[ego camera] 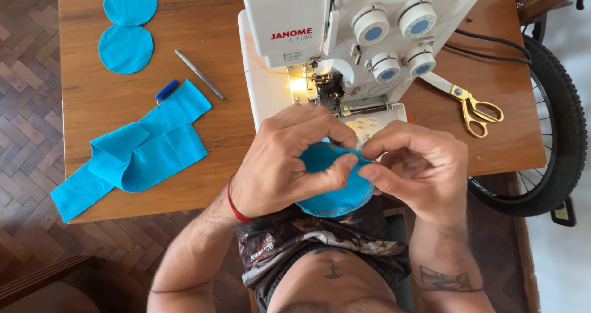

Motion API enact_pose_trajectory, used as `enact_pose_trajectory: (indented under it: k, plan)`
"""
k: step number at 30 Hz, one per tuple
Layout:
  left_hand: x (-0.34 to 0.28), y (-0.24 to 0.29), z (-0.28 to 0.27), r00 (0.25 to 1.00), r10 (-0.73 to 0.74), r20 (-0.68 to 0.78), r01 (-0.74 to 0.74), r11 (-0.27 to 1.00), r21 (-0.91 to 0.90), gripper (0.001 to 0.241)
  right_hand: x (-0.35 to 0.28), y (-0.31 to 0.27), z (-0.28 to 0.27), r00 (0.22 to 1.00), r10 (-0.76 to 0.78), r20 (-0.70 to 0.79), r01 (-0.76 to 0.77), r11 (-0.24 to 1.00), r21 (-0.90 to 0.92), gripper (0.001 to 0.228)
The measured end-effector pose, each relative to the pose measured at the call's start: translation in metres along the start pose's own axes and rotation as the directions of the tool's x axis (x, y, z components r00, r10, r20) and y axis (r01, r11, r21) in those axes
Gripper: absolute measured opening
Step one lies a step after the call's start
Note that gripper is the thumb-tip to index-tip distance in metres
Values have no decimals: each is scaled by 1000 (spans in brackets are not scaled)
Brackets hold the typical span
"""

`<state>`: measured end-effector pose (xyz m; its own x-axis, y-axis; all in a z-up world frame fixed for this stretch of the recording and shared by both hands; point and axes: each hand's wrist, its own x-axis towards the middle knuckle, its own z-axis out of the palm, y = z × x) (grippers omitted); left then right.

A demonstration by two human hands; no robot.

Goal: Threading and adjusting a serger sewing machine followed by trimming fabric.

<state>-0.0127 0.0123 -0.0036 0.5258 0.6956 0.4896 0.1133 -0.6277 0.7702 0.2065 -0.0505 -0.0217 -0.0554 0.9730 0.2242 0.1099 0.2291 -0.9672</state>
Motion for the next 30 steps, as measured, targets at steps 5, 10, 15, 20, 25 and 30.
enact_pose_trajectory:
  k: [5, 10, 15, 20, 25, 30]
  plan:
    - [2, 1, -12, 990, -113, 90, 115, 993, -22, 17, 4, 11, 2, 1000, -9, -7, 9, 1000, -30, 20]
    - [-20, -12, -16, 946, -325, 2, 322, 934, -155, 40, 0, 43, 14, 988, 4, -152, 14, 993, 117, 17]
    - [-33, -16, -29, 945, -324, -40, 314, 936, -159, 32, -2, 51, 28, 995, 86, 58, -97, 970, 224, 21]
    - [-10, -14, -63, 960, -199, 195, 147, 957, 252, 10, 9, 55, 47, 985, 153, 74, -155, 988, 24, 18]
    - [9, -38, -65, 989, -70, 134, -43, 719, 694, 34, 19, 77, 68, 984, 142, -108, -137, 989, 49, 15]
    - [-13, 15, -34, 956, 267, 123, -230, 419, 879, 20, 18, 87, 75, 954, 213, -213, -181, 970, 160, 18]
